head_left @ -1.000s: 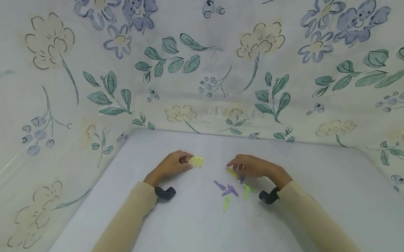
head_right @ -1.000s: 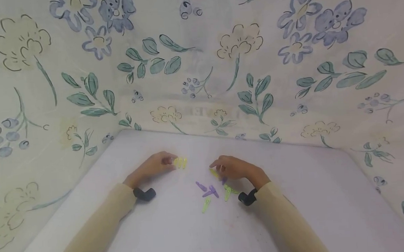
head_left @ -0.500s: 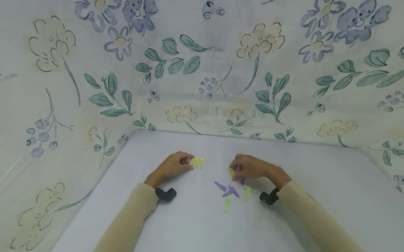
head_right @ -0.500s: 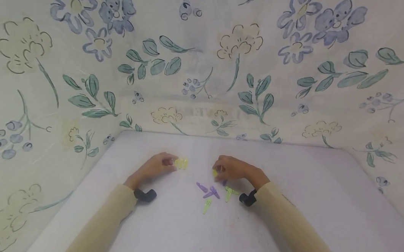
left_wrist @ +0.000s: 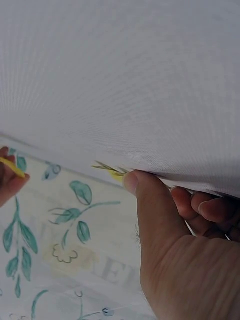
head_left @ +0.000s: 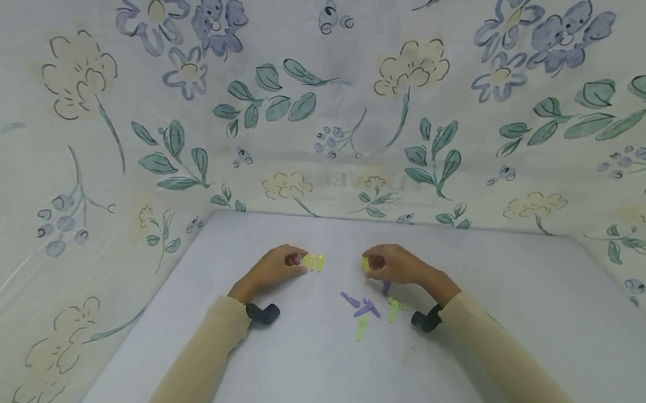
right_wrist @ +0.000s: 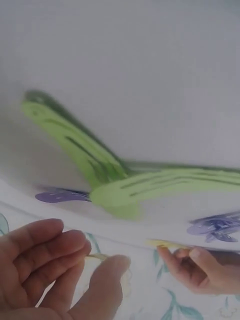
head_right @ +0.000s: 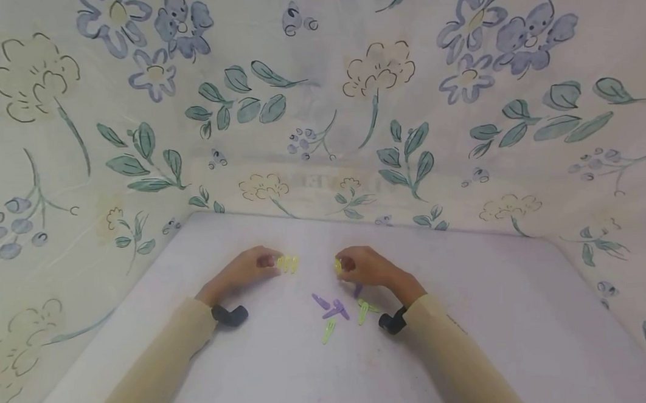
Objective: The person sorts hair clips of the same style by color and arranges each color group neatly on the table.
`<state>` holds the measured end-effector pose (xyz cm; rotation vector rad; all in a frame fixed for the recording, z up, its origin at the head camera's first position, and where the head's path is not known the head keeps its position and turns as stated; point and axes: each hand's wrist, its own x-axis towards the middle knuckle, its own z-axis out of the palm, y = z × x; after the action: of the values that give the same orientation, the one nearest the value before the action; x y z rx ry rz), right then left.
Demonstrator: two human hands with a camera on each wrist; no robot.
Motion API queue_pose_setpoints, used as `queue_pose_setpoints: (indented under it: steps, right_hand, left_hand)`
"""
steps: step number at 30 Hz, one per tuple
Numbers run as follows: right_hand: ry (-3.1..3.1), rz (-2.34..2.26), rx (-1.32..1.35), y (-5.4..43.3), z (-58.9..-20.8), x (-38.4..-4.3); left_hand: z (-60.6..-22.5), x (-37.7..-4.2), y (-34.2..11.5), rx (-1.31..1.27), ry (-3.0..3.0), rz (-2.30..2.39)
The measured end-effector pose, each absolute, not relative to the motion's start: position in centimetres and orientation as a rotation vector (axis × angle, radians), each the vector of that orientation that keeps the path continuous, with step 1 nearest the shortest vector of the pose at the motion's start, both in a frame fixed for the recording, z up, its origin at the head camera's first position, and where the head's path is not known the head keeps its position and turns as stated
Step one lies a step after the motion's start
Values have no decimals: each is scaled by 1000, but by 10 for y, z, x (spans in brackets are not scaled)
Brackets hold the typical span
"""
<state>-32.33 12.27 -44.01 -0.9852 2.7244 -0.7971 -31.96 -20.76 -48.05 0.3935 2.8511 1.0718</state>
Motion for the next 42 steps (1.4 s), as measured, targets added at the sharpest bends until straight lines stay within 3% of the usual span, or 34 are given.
queue_pose_setpoints:
  steps: [22,42]
  right_hand:
    - [2769,-905,-1136,72,-431,-325]
    - [2826,-1077,-973,34,-440,-327]
  left_hand:
    - [-478,-316,-207,430,2856,1070]
    - [-482,-321,-212,493,2853,1084]
